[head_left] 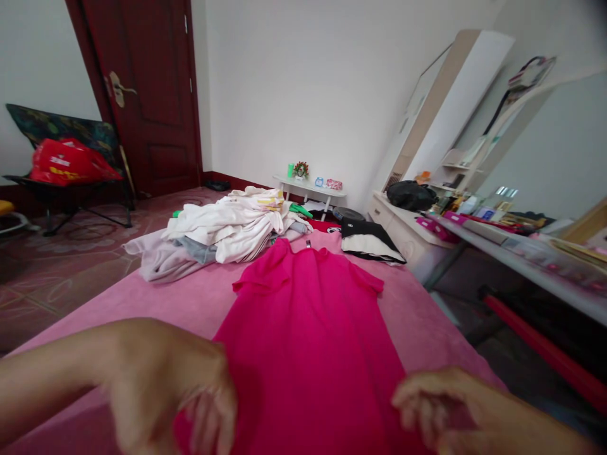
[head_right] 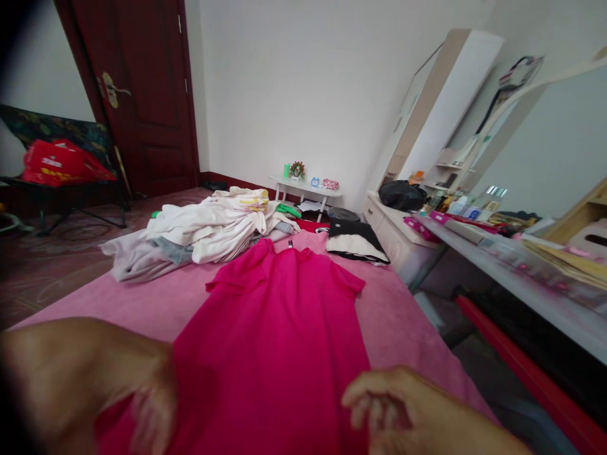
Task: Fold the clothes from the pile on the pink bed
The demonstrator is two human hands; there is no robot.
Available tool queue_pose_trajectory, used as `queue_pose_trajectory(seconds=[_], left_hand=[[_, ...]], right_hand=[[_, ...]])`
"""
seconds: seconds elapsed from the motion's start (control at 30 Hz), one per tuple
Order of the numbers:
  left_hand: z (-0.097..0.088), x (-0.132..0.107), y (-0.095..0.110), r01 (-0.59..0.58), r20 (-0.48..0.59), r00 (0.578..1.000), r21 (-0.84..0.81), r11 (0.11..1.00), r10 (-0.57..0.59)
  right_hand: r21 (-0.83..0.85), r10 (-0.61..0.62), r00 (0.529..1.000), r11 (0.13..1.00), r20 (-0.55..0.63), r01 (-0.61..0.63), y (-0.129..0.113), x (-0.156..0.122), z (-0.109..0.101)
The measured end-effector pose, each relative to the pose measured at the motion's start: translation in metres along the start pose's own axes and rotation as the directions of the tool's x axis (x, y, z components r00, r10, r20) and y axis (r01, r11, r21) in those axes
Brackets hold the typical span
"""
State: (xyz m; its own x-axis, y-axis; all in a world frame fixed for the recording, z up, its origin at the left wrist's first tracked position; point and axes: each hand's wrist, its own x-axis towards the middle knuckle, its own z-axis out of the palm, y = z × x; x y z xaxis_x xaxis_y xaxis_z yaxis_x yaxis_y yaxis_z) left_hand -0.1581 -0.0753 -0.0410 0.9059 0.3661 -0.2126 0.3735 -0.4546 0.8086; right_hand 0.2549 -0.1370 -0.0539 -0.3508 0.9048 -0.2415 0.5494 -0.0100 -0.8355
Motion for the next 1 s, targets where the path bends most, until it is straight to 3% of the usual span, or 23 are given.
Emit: queue_pose_trajectory(seconds=[0.03, 0.07, 0.17, 0.27, 0.33, 0.37, 0.43, 0.5, 0.6, 0.7, 0.87, 1.0], left_hand=[[-0.003, 0.02, 0.004, -0.018, 0.067, 0.998, 0.012, 1.0, 0.017], [-0.006, 0.042, 0.005, -0.042, 0.065, 0.997, 0.043, 0.998, 0.039], [-0.008, 0.108, -0.012, -0.074, -0.231, 0.964, 0.241, 0.968, 0.131], [-0.005, 0.157, -0.047, 0.059, -0.399, 0.905, 0.464, 0.884, 0.149], [-0.002, 0.175, -0.066, 0.152, -0.447, 0.885, 0.549, 0.822, 0.134], [-0.001, 0.179, -0.072, 0.176, -0.455, 0.881, 0.568, 0.804, 0.128], [0.001, 0.181, -0.078, 0.185, -0.453, 0.883, 0.579, 0.794, 0.124], [0.002, 0.181, -0.078, 0.19, -0.463, 0.877, 0.575, 0.796, 0.125], [0.003, 0.183, -0.075, 0.208, -0.484, 0.867, 0.569, 0.795, 0.12], [0.002, 0.186, -0.074, 0.213, -0.486, 0.867, 0.568, 0.795, 0.115], [0.003, 0.185, -0.074, 0.217, -0.489, 0.866, 0.557, 0.802, 0.105], [-0.002, 0.177, -0.078, 0.322, -0.572, 0.818, 0.53, 0.784, 0.051]], right_hand=[[-0.021, -0.015, 0.997, 1.0, 0.077, 0.017, -0.011, 0.018, 0.008], [-0.032, -0.052, 0.998, 0.998, 0.028, 0.053, -0.021, 0.039, 0.016], [-0.139, -0.219, 0.96, 0.971, -0.174, 0.196, -0.029, 0.104, 0.035], [-0.324, -0.368, 0.917, 0.896, -0.156, 0.305, -0.001, 0.155, 0.032], [-0.477, -0.372, 0.921, 0.834, -0.119, 0.275, 0.031, 0.173, 0.012], [-0.563, -0.347, 0.925, 0.8, -0.151, 0.209, 0.049, 0.177, -0.003], [-0.672, -0.267, 0.903, 0.74, -0.338, -0.032, 0.082, 0.181, -0.04], [-0.644, -0.144, 0.803, 0.685, -0.578, -0.34, 0.104, 0.181, -0.077], [-0.508, 0.019, 0.684, 0.655, -0.729, -0.56, 0.111, 0.189, -0.113], [-0.45, 0.026, 0.652, 0.702, -0.758, -0.551, 0.098, 0.207, -0.113], [-0.605, -0.161, 0.729, 0.688, -0.666, -0.401, 0.084, 0.233, -0.078], [-0.657, -0.234, 0.717, 0.644, -0.657, -0.392, 0.09, 0.228, -0.078]])
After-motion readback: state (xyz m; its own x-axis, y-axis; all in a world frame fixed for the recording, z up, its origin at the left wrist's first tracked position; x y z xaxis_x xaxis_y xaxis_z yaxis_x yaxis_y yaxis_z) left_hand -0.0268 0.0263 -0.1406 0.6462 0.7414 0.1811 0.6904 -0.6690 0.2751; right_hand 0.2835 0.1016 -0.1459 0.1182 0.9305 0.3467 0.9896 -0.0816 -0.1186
